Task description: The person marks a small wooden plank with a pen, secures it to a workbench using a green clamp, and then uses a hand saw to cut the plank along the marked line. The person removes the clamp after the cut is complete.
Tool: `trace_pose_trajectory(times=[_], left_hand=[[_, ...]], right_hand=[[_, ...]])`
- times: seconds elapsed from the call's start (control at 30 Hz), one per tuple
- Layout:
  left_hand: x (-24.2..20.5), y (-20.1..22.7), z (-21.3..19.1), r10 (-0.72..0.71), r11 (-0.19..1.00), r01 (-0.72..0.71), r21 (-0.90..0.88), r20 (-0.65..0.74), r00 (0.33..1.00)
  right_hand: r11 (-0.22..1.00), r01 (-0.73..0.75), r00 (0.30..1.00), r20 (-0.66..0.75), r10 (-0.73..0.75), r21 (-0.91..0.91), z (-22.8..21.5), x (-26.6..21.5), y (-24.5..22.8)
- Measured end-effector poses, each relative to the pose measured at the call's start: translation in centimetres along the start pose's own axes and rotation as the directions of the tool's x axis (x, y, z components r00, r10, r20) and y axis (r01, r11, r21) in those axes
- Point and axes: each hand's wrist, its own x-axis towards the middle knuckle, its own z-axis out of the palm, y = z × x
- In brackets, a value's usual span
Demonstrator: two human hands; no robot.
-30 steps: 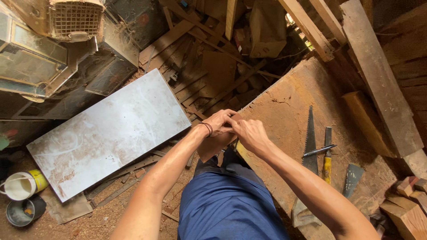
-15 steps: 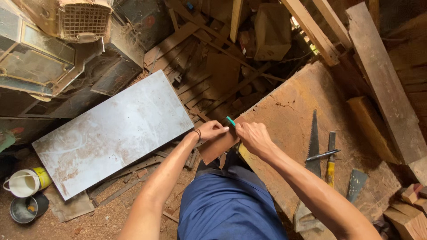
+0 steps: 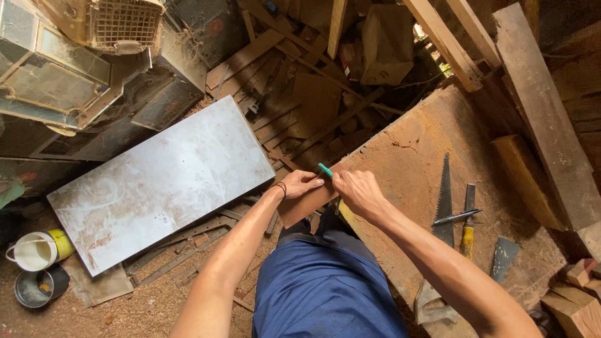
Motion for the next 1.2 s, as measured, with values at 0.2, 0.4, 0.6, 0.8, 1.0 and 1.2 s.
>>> trace_pose_trajectory(times=[0.2,0.4,0.6,0.8,1.0,1.2], left_hand=[[-0.2,0.1,0.4,0.001,1.000,-0.001,-0.020,0.005,1.000],[0.6,0.3,0.1,-0.045,0.997,0.048,0.062,-0.055,0.997],[2.1,1.1,0.0,0.058,0.989,-0.044,0.138,-0.099,0.993],[1.7,3.0,-0.1,0.001,0.987,0.010,0.163,-0.070,0.998],[2.2,4.4,-0.4,-0.015,0.996,0.022,0.092,-0.074,0.997],[0.5,6.5,-1.2,0.612,0.735,-0.565,0.375,-0.009,0.791]], right_hand=[[0.999,-0.026,1.000,0.011,0.026,0.023,1.3,0.1,0.9],[0.997,-0.075,0.992,0.104,0.074,0.003,1.6,0.1,1.1],[0.999,-0.040,0.997,0.061,0.040,-0.005,0.3,-0.4,-0.1],[1.000,-0.015,0.999,0.033,0.015,-0.016,-0.6,-0.6,-0.9],[1.000,-0.009,1.000,-0.007,0.009,0.009,-0.8,-0.7,-0.7],[1.000,-0.023,1.000,-0.011,0.023,0.021,0.0,-0.6,-0.2]])
